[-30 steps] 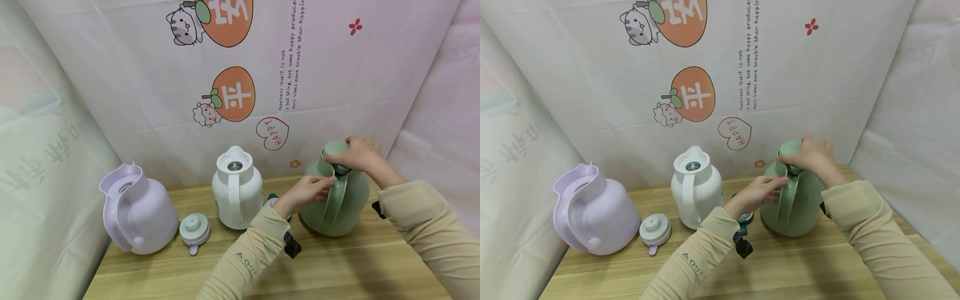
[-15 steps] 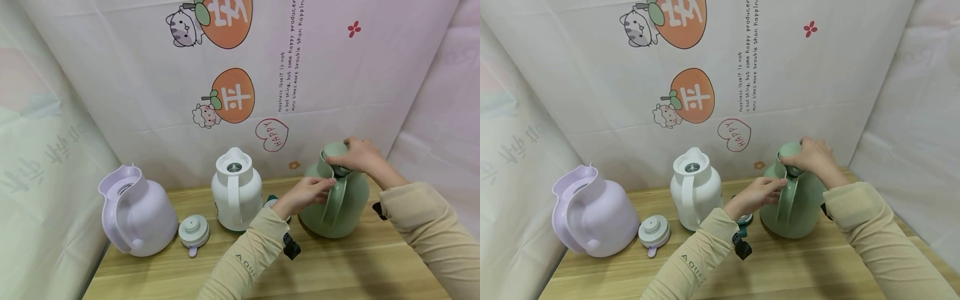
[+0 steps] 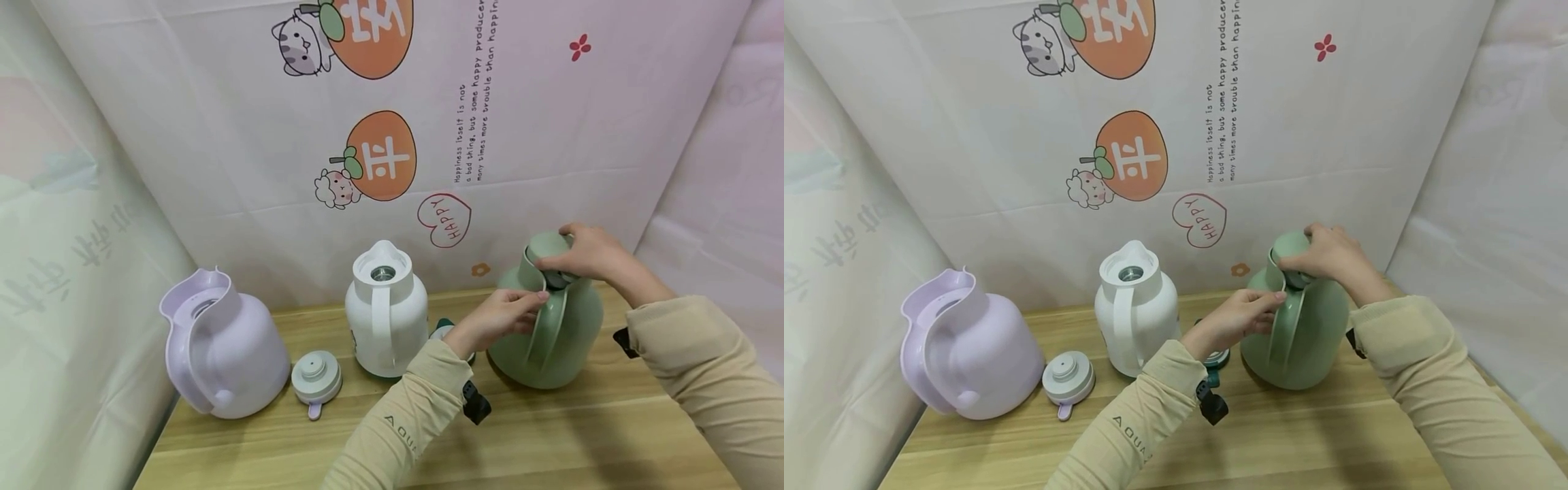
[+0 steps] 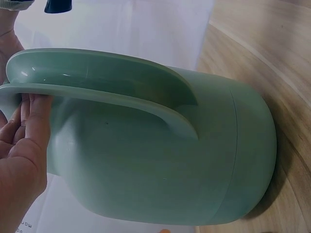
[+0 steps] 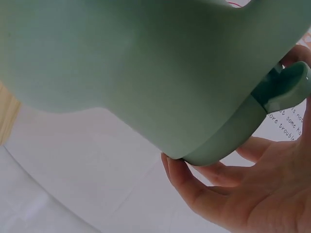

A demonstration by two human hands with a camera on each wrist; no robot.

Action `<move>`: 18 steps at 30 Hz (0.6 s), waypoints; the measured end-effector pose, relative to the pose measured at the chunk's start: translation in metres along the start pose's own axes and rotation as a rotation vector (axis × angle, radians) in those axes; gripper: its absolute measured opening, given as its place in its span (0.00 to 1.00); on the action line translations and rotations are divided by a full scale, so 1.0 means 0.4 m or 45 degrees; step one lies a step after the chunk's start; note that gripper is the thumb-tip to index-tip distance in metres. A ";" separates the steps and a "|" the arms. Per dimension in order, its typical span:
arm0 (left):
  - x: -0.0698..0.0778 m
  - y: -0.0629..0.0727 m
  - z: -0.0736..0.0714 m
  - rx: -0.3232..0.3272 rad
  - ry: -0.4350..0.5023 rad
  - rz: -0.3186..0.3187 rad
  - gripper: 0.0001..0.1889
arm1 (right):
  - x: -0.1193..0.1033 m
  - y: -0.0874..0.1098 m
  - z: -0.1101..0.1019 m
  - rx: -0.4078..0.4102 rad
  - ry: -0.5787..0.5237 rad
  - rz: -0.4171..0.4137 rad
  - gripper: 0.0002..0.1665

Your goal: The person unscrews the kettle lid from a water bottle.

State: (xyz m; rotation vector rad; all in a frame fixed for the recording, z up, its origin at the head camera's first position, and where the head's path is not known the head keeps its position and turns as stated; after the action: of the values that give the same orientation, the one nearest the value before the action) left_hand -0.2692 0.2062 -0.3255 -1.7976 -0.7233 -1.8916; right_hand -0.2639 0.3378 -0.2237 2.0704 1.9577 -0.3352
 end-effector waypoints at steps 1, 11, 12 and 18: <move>0.000 0.000 0.000 0.000 0.000 0.001 0.23 | 0.000 0.000 0.000 -0.001 0.003 -0.001 0.53; -0.001 0.001 0.001 -0.004 -0.003 0.020 0.23 | 0.008 -0.003 -0.013 -0.059 -0.113 -0.009 0.52; -0.001 0.002 0.001 -0.001 -0.003 0.020 0.23 | 0.010 -0.003 -0.015 -0.068 -0.132 0.000 0.53; -0.002 0.001 0.001 0.019 -0.007 0.014 0.23 | 0.018 0.010 -0.026 -0.085 -0.219 0.052 0.55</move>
State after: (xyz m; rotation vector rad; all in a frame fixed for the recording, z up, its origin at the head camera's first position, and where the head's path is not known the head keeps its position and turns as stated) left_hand -0.2685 0.2060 -0.3263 -1.7949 -0.7261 -1.8705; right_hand -0.2598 0.3479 -0.2164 1.9665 1.8001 -0.4186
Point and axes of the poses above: each hand's wrist, its own y-axis away from the middle knuckle, its own z-axis out of the palm, x = y × z, the point moved 5 cm from there along -y, towards the middle knuckle
